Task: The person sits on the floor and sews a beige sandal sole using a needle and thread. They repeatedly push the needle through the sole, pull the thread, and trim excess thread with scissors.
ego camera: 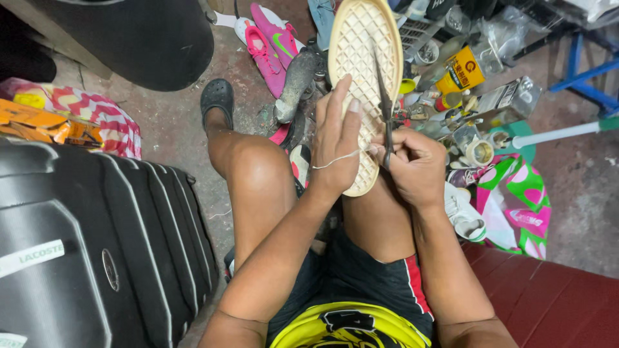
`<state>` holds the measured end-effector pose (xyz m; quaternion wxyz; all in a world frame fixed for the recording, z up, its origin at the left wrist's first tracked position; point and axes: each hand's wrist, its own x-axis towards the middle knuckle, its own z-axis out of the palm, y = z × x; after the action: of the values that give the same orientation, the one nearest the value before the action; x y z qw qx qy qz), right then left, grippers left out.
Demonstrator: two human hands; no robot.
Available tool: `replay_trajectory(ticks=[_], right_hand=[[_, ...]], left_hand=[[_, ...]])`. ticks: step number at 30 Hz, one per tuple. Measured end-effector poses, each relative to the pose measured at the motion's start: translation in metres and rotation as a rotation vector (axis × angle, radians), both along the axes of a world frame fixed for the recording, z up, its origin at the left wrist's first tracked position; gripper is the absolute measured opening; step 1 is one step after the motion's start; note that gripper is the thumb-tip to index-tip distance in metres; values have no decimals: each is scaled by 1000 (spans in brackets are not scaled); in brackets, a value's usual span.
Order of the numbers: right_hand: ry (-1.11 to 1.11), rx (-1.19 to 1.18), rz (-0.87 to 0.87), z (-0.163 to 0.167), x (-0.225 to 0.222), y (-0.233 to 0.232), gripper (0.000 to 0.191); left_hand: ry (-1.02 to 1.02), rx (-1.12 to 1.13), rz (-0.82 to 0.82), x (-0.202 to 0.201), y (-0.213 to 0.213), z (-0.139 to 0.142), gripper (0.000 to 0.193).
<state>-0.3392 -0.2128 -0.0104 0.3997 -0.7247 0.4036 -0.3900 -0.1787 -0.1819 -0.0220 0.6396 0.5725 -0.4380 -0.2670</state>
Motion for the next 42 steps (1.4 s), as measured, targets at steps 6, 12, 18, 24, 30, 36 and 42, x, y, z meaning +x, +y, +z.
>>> replay_trajectory(ticks=[6,12,18,24,30,36,42], right_hand=[[-487,272,-80,-5,-31,-12,18],[-677,294,-246,-4,-70,-12,29],[-490,286,-93,-25,-57,18,33],[-537,433,-112,-20,-54,23,37],[-682,367,-172,-18,-53,25,34],[-676,363,-182,-31,-59,30,33],[-612,337,-198,-35,-58,31,34]], left_hand=[[35,-18,-13,4,6,-2,51],[80,-51,-97,-3,19,6,64],[148,-122,-94,-22,23,15,74],[62,-156,-102,-35,23,30,73],[-343,-12,-119,-5,20,36,65],[-610,-148,-121,0,26,37,51],[-656,-76,-188,-5,25,32,12]])
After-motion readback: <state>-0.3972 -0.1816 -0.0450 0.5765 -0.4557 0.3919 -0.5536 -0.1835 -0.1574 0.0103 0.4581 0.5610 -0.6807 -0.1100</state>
